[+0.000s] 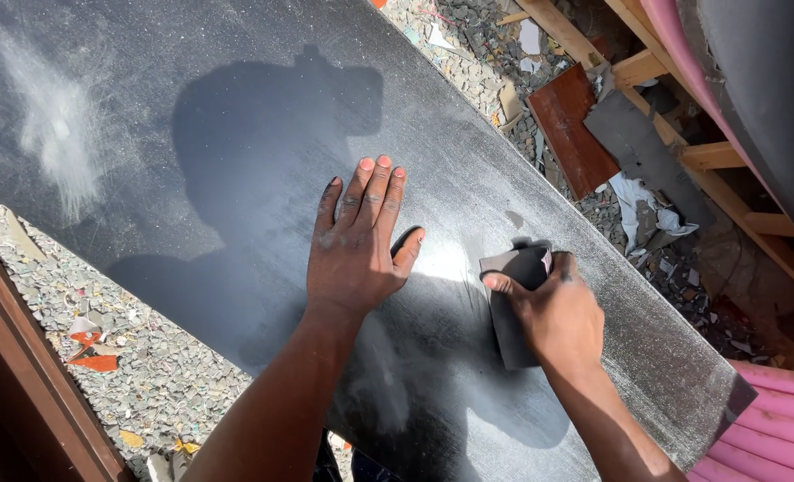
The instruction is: The person sands the surface and edges of a large black furniture panel using a piece of sandpaper held in their right hand while stabilizing the panel with their left hand.
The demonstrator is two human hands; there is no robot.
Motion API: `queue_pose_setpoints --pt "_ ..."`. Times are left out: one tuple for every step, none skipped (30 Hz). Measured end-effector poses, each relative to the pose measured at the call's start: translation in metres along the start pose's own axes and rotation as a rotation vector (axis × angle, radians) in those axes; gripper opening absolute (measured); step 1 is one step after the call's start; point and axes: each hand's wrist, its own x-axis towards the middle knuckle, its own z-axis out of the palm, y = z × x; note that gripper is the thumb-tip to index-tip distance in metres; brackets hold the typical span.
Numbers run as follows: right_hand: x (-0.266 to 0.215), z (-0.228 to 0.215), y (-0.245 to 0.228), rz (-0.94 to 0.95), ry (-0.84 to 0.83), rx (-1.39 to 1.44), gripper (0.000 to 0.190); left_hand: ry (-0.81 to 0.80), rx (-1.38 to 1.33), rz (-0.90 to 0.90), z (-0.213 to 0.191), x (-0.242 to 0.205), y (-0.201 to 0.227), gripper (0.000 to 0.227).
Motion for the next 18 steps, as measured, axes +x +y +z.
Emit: queue_pose_setpoints --pt "-0.004 -0.001 -0.004 0.003 0.005 0.001 0.096 0.003 -0.004 0.004 -0.004 0.001 0.001 0.072" --pt "-0.005 -0.002 -0.010 0.121 -0.040 -0.028 0.086 0.011 -0.025 0.011 -0.008 0.002 0.001 0.064" --pt "-0.007 -0.003 -0.015 0.239 -0.085 -0.057 0.078 0.019 -0.047 0.018 -0.013 0.003 0.001 0.056" --pt "0.007 0.005 -0.022 0.243 -0.085 -0.060 0.078 0.017 -0.051 0.016 -0.012 0.005 0.000 0.056" --pt "0.020 0.012 -0.029 0.105 -0.007 -0.007 0.082 0.027 -0.044 0.022 -0.011 0.006 -0.001 0.056" --pt "0.032 0.021 -0.034 -0.035 0.064 0.043 0.089 0.031 -0.034 0.022 -0.013 0.004 -0.001 0.056" --pt "0.026 0.017 -0.031 -0.035 0.056 0.037 0.089 0.024 -0.034 0.015 -0.014 -0.002 0.005 0.056" --pt "0.027 0.013 -0.036 -0.101 0.042 -0.020 0.079 -0.002 -0.039 0.002 -0.013 -0.001 0.003 0.058" --pt "0.027 0.010 -0.042 -0.167 0.029 -0.076 0.071 -0.028 -0.044 -0.011 -0.013 0.001 0.001 0.060" --pt "0.015 0.007 -0.032 -0.181 0.022 -0.063 0.071 -0.028 -0.023 -0.011 -0.014 -0.001 0.002 0.060" --pt "0.004 0.005 -0.022 -0.021 -0.053 -0.121 0.086 -0.061 -0.027 -0.028 -0.014 -0.002 0.002 0.061" --pt "-0.004 0.002 -0.012 0.142 -0.116 -0.180 0.105 -0.085 -0.036 -0.042 -0.011 0.000 0.002 0.062" --pt "-0.004 0.003 -0.013 0.129 -0.115 -0.169 0.105 -0.078 -0.020 -0.040 -0.011 0.003 -0.001 0.062" --pt "-0.006 0.003 -0.010 0.175 -0.117 -0.187 0.100 -0.062 -0.050 -0.045 -0.012 0.002 0.001 0.061" --pt "-0.007 0.002 -0.006 0.221 -0.118 -0.205 0.096 -0.046 -0.079 -0.050 -0.012 0.001 0.003 0.060" --pt "0.001 0.005 -0.015 0.223 -0.120 -0.210 0.096 -0.050 -0.082 -0.054 -0.012 0.001 0.001 0.060" --pt "0.010 0.008 -0.024 0.093 -0.057 -0.155 0.094 -0.070 -0.068 -0.051 -0.012 0.000 0.000 0.061" --pt "0.020 0.009 -0.033 -0.037 0.016 -0.097 0.094 -0.084 -0.055 -0.046 -0.011 0.002 0.000 0.062"
